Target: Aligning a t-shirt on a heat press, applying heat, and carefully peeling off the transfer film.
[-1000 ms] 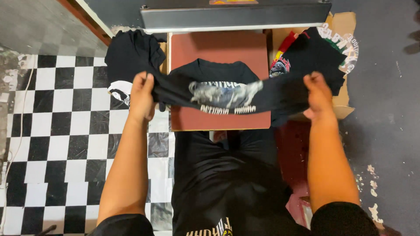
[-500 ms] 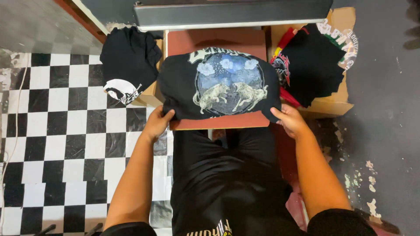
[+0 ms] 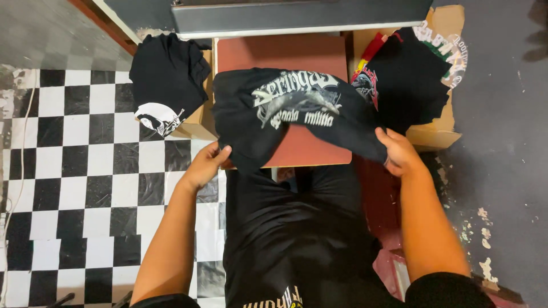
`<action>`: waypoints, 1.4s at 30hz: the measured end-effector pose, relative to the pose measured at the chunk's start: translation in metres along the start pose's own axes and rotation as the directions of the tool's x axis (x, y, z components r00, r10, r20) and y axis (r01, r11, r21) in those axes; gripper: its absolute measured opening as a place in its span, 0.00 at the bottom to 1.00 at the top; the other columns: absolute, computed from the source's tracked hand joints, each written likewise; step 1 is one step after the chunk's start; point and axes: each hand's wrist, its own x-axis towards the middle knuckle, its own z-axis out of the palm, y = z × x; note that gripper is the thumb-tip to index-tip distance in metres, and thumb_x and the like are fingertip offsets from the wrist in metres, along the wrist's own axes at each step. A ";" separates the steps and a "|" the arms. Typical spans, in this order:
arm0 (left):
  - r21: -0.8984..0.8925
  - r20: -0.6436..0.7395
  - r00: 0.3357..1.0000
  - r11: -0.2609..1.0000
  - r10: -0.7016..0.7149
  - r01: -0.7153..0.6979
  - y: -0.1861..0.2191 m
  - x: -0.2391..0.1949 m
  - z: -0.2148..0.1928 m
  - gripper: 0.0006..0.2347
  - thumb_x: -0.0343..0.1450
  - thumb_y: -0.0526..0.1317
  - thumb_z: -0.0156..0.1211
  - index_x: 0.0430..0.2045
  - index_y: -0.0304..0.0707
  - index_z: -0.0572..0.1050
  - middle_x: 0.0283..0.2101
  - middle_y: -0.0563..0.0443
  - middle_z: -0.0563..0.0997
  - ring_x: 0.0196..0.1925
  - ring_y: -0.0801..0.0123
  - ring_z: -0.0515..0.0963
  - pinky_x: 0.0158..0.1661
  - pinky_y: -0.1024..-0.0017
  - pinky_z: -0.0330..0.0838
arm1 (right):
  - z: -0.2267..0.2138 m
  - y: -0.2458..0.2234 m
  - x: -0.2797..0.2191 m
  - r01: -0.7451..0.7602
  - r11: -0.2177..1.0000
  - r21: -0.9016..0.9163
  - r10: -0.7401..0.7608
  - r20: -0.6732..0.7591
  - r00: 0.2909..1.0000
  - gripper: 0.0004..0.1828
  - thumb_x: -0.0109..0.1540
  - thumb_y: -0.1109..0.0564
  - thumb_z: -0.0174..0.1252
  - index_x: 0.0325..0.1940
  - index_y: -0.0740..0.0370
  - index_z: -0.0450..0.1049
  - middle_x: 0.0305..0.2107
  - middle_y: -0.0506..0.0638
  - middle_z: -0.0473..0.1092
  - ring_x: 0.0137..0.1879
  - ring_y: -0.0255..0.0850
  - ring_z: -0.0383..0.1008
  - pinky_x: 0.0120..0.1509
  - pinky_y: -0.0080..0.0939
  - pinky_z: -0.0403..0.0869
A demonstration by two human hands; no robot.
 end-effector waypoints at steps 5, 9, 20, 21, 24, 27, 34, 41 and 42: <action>-0.336 -0.274 0.954 0.917 0.122 -0.214 -0.007 0.025 -0.027 0.11 0.80 0.44 0.50 0.51 0.37 0.72 0.38 0.40 0.81 0.39 0.62 0.84 0.43 0.63 0.82 | 0.009 -0.047 -0.019 0.143 0.953 0.267 -0.183 0.134 0.974 0.12 0.70 0.53 0.57 0.58 0.53 0.71 0.50 0.54 0.76 0.55 0.45 0.80 0.64 0.57 0.77; -0.353 -0.231 0.958 0.903 0.169 -0.244 0.024 0.010 -0.025 0.17 0.77 0.44 0.59 0.58 0.41 0.67 0.46 0.39 0.80 0.46 0.56 0.83 0.48 0.57 0.82 | -0.009 -0.042 0.003 0.157 0.985 0.067 -0.165 0.122 0.979 0.19 0.69 0.57 0.59 0.65 0.53 0.67 0.49 0.56 0.74 0.50 0.49 0.80 0.55 0.56 0.80; 0.475 -0.322 0.945 0.855 -0.054 0.210 -0.040 0.009 -0.052 0.22 0.71 0.51 0.66 0.54 0.39 0.76 0.41 0.35 0.80 0.45 0.47 0.80 0.41 0.55 0.76 | 0.000 -0.033 -0.029 -0.058 0.681 -0.730 0.012 -0.068 0.998 0.31 0.61 0.49 0.66 0.67 0.60 0.70 0.54 0.69 0.71 0.57 0.62 0.71 0.49 0.64 0.71; 0.696 -0.288 0.950 0.654 -0.123 0.296 -0.059 0.012 -0.059 0.25 0.68 0.58 0.67 0.53 0.41 0.77 0.46 0.33 0.83 0.53 0.41 0.81 0.49 0.50 0.76 | -0.011 -0.001 -0.002 -0.041 0.578 -0.815 -0.007 -0.055 0.998 0.30 0.58 0.52 0.68 0.64 0.60 0.75 0.52 0.74 0.72 0.61 0.66 0.72 0.61 0.65 0.70; 0.720 -0.299 0.944 0.616 -0.141 0.320 -0.094 0.013 -0.061 0.23 0.68 0.57 0.66 0.54 0.48 0.77 0.45 0.37 0.84 0.54 0.46 0.82 0.50 0.54 0.76 | -0.040 0.049 0.029 -0.040 0.388 -0.921 -0.001 -0.044 0.999 0.34 0.55 0.47 0.70 0.65 0.52 0.75 0.49 0.70 0.76 0.58 0.63 0.76 0.61 0.59 0.73; 0.688 -0.266 0.942 0.644 -0.205 0.334 -0.051 0.002 -0.052 0.23 0.69 0.58 0.63 0.49 0.40 0.81 0.44 0.34 0.84 0.54 0.43 0.82 0.50 0.53 0.76 | 0.006 0.023 -0.002 -0.033 0.536 -0.843 0.064 0.001 0.998 0.31 0.57 0.51 0.67 0.64 0.59 0.74 0.51 0.76 0.73 0.61 0.68 0.73 0.65 0.63 0.69; 0.399 -0.419 0.844 0.903 0.335 -0.160 0.055 0.008 -0.043 0.08 0.79 0.43 0.58 0.41 0.37 0.79 0.28 0.45 0.75 0.34 0.62 0.74 0.36 0.65 0.70 | 0.047 -0.103 -0.051 0.319 0.893 -0.317 -0.361 -0.083 0.929 0.19 0.72 0.57 0.57 0.67 0.50 0.67 0.44 0.46 0.70 0.47 0.37 0.72 0.45 0.34 0.76; 0.565 -0.466 0.853 0.821 0.234 0.084 -0.034 0.068 -0.059 0.15 0.77 0.52 0.59 0.43 0.38 0.77 0.36 0.31 0.81 0.46 0.35 0.80 0.43 0.45 0.72 | 0.011 0.000 0.038 0.240 0.750 -0.616 -0.409 -0.148 0.900 0.21 0.65 0.58 0.64 0.62 0.57 0.73 0.49 0.57 0.66 0.56 0.54 0.65 0.57 0.57 0.67; 0.526 -0.508 0.841 0.840 0.186 0.132 -0.052 0.076 -0.062 0.15 0.76 0.53 0.60 0.42 0.40 0.77 0.37 0.32 0.82 0.47 0.36 0.81 0.45 0.46 0.72 | 0.004 0.018 0.052 0.213 0.755 -0.620 -0.413 -0.197 0.889 0.19 0.64 0.57 0.65 0.60 0.55 0.75 0.38 0.53 0.69 0.41 0.46 0.72 0.43 0.47 0.74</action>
